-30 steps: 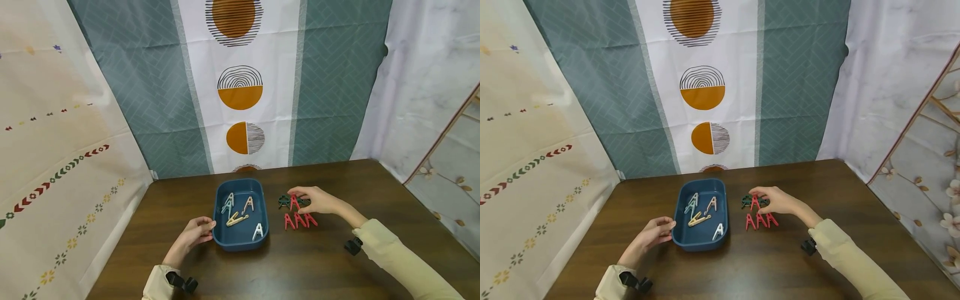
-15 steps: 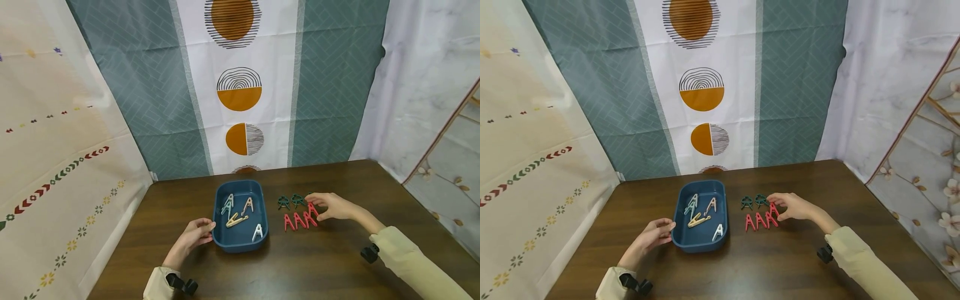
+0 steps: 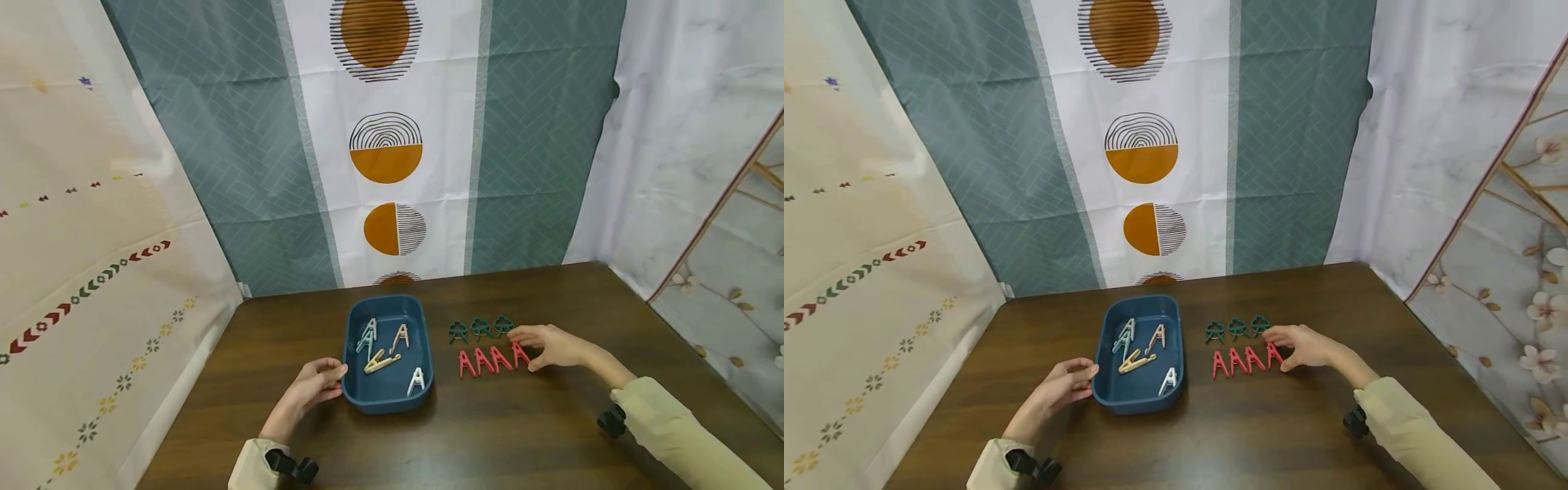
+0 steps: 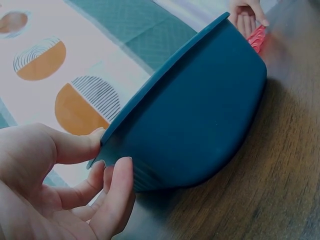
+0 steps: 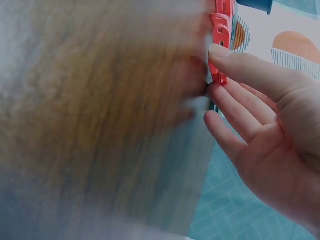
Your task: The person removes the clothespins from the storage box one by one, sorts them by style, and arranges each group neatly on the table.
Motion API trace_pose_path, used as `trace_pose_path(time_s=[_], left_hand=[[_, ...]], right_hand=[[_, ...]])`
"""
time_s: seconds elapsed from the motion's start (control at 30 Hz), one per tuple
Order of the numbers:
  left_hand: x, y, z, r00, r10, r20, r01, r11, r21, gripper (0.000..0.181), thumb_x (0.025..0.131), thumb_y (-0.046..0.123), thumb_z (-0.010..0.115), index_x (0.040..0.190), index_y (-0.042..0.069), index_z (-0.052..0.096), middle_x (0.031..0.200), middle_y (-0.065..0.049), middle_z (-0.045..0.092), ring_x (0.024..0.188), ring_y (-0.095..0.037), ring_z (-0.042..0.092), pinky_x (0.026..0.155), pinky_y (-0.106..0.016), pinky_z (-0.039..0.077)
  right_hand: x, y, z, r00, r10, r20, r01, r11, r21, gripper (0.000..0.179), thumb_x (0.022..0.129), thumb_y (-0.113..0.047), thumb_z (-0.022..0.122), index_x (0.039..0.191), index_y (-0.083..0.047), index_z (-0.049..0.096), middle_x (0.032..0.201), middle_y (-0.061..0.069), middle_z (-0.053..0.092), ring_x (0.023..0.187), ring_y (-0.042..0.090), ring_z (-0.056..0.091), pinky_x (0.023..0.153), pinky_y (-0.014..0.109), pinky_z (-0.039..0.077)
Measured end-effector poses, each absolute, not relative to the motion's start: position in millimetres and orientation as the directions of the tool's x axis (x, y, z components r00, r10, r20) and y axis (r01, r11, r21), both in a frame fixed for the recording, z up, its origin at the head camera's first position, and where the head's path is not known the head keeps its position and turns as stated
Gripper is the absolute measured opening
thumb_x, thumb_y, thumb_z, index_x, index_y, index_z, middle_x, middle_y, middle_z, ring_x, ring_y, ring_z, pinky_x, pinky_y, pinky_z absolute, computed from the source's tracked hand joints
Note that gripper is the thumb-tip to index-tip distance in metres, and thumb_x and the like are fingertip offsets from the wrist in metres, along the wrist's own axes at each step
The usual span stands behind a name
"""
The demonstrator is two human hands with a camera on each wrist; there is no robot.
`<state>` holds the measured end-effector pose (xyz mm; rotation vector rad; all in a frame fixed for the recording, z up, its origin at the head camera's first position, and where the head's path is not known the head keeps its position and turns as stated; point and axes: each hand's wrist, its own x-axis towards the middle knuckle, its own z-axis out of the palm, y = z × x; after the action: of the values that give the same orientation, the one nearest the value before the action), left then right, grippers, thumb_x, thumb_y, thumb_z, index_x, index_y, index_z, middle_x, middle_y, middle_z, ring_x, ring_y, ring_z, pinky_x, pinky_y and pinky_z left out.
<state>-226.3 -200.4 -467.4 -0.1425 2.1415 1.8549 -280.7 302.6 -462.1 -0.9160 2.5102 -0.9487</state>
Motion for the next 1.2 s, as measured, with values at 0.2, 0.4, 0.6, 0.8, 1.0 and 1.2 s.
trace_pose_path(time_s=[0.2,0.4,0.6,0.8,1.0,1.2], left_hand=[[-225.9,-202.3,-469.0,-0.944,0.147,-0.295,-0.273,0.152,0.950,0.033,0.094,0.021,0.064,0.113,-0.003,0.052,0.078,0.001,0.058,0.066,-0.008,0.059,0.066,-0.023,0.056],[-224.7,-203.7,-468.5,-0.941,0.150,-0.302,-0.278,0.159,0.947,0.032,0.093,0.022,0.065,0.111,-0.002,0.053,0.078,0.001,0.058,0.067,-0.009,0.058,0.065,-0.023,0.056],[-226.2,-202.3,-467.2,-0.944,0.145,-0.296,-0.272,0.167,0.948,0.034,0.093,0.023,0.065,0.112,-0.002,0.053,0.079,0.000,0.058,0.068,-0.009,0.058,0.067,-0.023,0.056],[-225.9,-201.7,-467.5,-0.946,0.146,-0.291,-0.267,0.160,0.950,0.036,0.093,0.023,0.065,0.114,-0.003,0.052,0.080,0.000,0.057,0.068,-0.010,0.058,0.066,-0.025,0.056],[-226.9,-202.0,-469.5,-0.946,0.145,-0.290,-0.269,0.149,0.952,0.033,0.093,0.022,0.064,0.113,-0.002,0.053,0.079,0.000,0.057,0.067,-0.010,0.058,0.066,-0.025,0.056],[-226.7,-202.6,-468.6,-0.947,0.145,-0.288,-0.267,0.147,0.952,0.033,0.093,0.022,0.064,0.112,-0.002,0.053,0.079,0.000,0.058,0.067,-0.010,0.059,0.066,-0.024,0.057]], right_hand=[[-278.6,299.8,-464.9,-0.758,-0.650,-0.053,-0.465,0.596,-0.655,0.068,0.081,-0.013,0.077,0.136,0.008,0.043,0.137,0.030,0.049,0.124,0.048,0.049,0.096,0.058,0.045],[-277.5,295.0,-463.6,-0.775,-0.632,-0.033,-0.484,0.625,-0.612,0.065,0.082,-0.016,0.076,0.135,0.007,0.046,0.135,0.027,0.052,0.120,0.045,0.053,0.094,0.055,0.048],[-278.8,277.2,-446.5,-0.788,-0.612,0.072,-0.538,0.627,-0.563,0.052,0.089,-0.014,0.068,0.134,0.004,0.049,0.131,0.024,0.056,0.114,0.041,0.058,0.090,0.051,0.051],[-278.7,250.3,-435.0,-0.754,-0.644,0.126,-0.596,0.592,-0.542,0.043,0.094,-0.019,0.063,0.131,0.002,0.054,0.127,0.021,0.060,0.111,0.036,0.061,0.089,0.050,0.052],[-279.5,224.2,-426.9,-0.723,-0.674,0.151,-0.627,0.549,-0.553,0.038,0.094,-0.014,0.062,0.129,0.001,0.055,0.126,0.021,0.061,0.112,0.036,0.061,0.091,0.052,0.051],[-283.0,194.9,-419.8,-0.694,-0.702,0.158,-0.647,0.513,-0.563,0.042,0.093,-0.015,0.064,0.132,-0.002,0.054,0.126,0.014,0.063,0.116,0.033,0.060,0.093,0.050,0.051]])
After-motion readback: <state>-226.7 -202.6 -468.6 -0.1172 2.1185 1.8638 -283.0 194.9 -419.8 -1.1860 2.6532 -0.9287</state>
